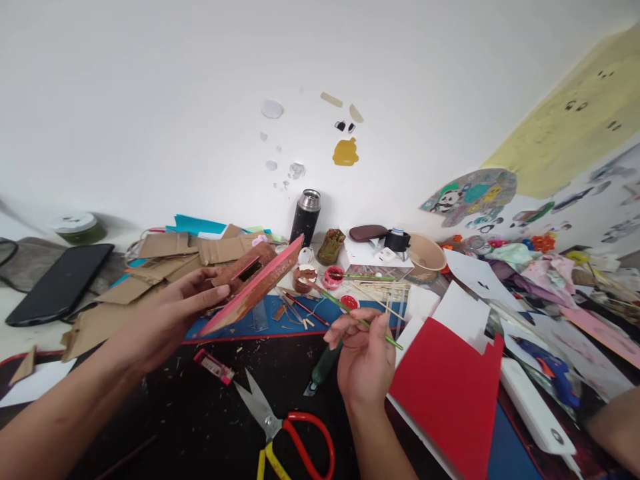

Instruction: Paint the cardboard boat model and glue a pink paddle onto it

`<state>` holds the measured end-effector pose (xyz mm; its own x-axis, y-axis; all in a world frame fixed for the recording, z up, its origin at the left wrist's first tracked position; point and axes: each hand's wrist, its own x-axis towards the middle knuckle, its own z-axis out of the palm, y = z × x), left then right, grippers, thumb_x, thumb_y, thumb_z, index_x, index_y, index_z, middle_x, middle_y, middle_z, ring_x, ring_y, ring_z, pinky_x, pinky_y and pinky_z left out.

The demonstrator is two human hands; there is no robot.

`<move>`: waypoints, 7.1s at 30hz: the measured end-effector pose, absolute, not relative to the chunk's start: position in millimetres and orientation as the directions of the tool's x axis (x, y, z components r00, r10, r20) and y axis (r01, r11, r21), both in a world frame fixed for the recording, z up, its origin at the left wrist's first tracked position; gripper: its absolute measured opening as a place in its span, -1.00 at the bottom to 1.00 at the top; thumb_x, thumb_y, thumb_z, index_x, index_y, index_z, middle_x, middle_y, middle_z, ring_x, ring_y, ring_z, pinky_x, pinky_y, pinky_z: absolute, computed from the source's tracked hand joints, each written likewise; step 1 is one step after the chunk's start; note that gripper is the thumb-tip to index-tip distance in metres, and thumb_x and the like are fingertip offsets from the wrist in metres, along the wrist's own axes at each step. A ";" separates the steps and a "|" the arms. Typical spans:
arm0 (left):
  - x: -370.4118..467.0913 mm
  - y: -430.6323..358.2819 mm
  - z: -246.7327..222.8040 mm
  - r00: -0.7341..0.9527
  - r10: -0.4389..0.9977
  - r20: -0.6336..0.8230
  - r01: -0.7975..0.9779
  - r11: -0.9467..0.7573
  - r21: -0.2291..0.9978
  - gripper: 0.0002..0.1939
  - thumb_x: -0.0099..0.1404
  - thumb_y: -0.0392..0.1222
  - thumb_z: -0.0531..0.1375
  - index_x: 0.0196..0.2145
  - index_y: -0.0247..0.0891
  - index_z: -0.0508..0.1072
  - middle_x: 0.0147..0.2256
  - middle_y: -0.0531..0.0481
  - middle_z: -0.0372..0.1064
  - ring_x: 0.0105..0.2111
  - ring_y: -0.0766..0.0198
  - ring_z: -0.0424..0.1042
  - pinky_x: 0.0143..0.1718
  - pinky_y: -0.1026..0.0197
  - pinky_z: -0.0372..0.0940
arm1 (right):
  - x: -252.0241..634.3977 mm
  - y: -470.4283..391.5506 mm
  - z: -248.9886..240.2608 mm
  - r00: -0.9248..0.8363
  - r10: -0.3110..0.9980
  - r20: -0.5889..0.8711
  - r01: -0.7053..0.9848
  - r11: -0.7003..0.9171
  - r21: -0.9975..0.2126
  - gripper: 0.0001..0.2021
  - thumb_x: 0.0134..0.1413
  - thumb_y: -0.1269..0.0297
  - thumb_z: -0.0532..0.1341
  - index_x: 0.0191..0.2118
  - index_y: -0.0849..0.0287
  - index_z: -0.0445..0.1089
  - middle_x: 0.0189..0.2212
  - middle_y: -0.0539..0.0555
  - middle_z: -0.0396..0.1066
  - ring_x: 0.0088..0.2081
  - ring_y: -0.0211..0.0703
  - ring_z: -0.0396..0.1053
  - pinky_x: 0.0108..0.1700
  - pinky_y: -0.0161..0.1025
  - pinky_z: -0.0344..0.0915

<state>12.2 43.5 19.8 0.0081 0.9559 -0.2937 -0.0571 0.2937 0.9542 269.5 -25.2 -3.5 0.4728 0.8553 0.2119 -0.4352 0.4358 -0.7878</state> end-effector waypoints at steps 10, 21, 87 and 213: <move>7.0 47.5 9.8 -0.045 0.982 -0.184 -0.071 0.180 0.981 -0.26 -0.05 0.20 0.59 0.03 -0.13 0.57 0.08 -0.18 0.65 0.14 -0.13 0.54 0.00 0.01 0.43 | 249.2 -40.1 -18.2 0.186 0.938 0.293 -0.426 0.346 -0.836 -0.62 0.52 -0.01 0.24 -0.22 0.14 0.63 -0.44 0.09 0.68 -0.50 -0.17 0.64 -0.48 -0.38 0.41; 14.8 44.1 17.0 0.001 0.977 -0.211 -0.086 0.211 0.974 -0.30 -0.09 0.17 0.59 -0.03 -0.10 0.55 0.03 -0.13 0.66 0.09 -0.10 0.55 -0.01 0.04 0.42 | 249.0 -40.4 -19.2 0.195 0.935 0.298 -0.404 0.353 -0.844 -0.64 0.53 -0.01 0.23 -0.19 0.13 0.63 -0.40 0.09 0.70 -0.48 -0.16 0.66 -0.49 -0.36 0.42; 17.4 41.4 14.4 0.035 0.974 -0.223 -0.074 0.226 0.971 -0.33 -0.03 0.16 0.59 -0.01 -0.11 0.56 0.06 -0.14 0.66 0.12 -0.10 0.55 0.04 0.05 0.42 | 250.9 -37.7 -13.9 0.247 0.941 0.232 -0.371 0.313 -0.874 -0.60 0.48 -0.08 0.25 -0.24 0.15 0.58 -0.43 0.11 0.69 -0.53 -0.10 0.63 -0.55 -0.32 0.38; 15.9 40.7 13.2 0.031 0.974 -0.226 -0.112 0.229 0.967 -0.35 0.00 0.14 0.60 -0.01 -0.09 0.57 0.08 -0.11 0.65 0.13 -0.08 0.54 0.05 0.07 0.41 | 242.4 -41.0 -18.4 0.115 0.980 0.161 -0.442 0.196 -0.876 -0.57 0.47 -0.09 0.27 -0.28 0.17 0.60 -0.51 0.10 0.66 -0.55 -0.14 0.62 -0.55 -0.37 0.36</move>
<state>15.9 40.7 13.2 0.0307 0.9735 -0.2265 -0.1123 0.2285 0.9670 242.4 -41.0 -18.4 0.1147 0.9802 0.1612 -0.4416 0.1956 -0.8756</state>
